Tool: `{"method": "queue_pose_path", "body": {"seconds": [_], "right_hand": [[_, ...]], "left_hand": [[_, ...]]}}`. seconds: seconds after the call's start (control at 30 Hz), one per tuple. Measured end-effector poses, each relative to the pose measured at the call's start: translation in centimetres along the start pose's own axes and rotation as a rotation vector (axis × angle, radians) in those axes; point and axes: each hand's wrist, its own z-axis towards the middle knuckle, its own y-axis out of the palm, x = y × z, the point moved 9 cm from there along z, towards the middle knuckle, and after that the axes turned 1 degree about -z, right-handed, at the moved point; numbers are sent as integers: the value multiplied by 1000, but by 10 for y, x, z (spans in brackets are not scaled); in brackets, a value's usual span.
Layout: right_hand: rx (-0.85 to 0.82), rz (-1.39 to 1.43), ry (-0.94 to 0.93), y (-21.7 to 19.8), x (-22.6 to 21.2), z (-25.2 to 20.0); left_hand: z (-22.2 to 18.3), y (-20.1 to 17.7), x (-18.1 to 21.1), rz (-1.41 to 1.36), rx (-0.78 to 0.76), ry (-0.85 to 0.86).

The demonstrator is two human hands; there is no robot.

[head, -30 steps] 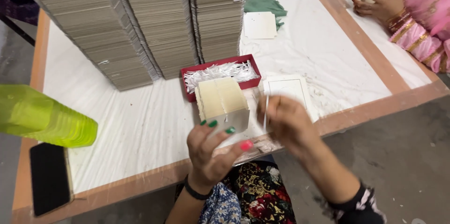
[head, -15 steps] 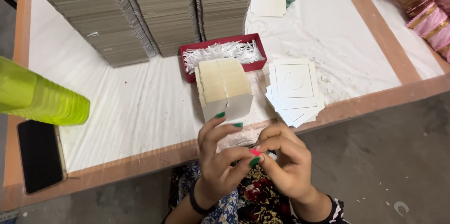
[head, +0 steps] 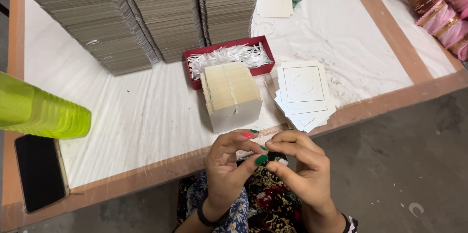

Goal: The person is sorting and organizing small square pieces of paper at a workstation.

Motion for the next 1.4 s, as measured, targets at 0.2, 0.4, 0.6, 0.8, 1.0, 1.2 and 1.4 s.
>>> {"method": "queue_pose_path", "body": {"seconds": [0.2, 0.4, 0.6, 0.8, 1.0, 1.2, 1.4], "right_hand": [[-34, -47, -30, 2, 3, -2], [-24, -167, -111, 5, -13, 1], [10, -307, -237, 13, -39, 3], [20, -370, -206, 15, -29, -3], [64, -252, -95, 6, -8, -15], [123, -118, 16, -4, 2, -18], [124, -121, 18, -7, -12, -6]], "left_hand": [[-5, 4, -3, 2, -69, 49], [-8, 1, -4, -29, -12, -5], [-15, -5, -1, 29, 43, 25], [-17, -6, -3, 101, 44, 2], [-20, -6, -16, -11, 1, -74], [-13, 8, -3, 156, -115, -31], [8, 22, 24, 341, -128, -4]]}}
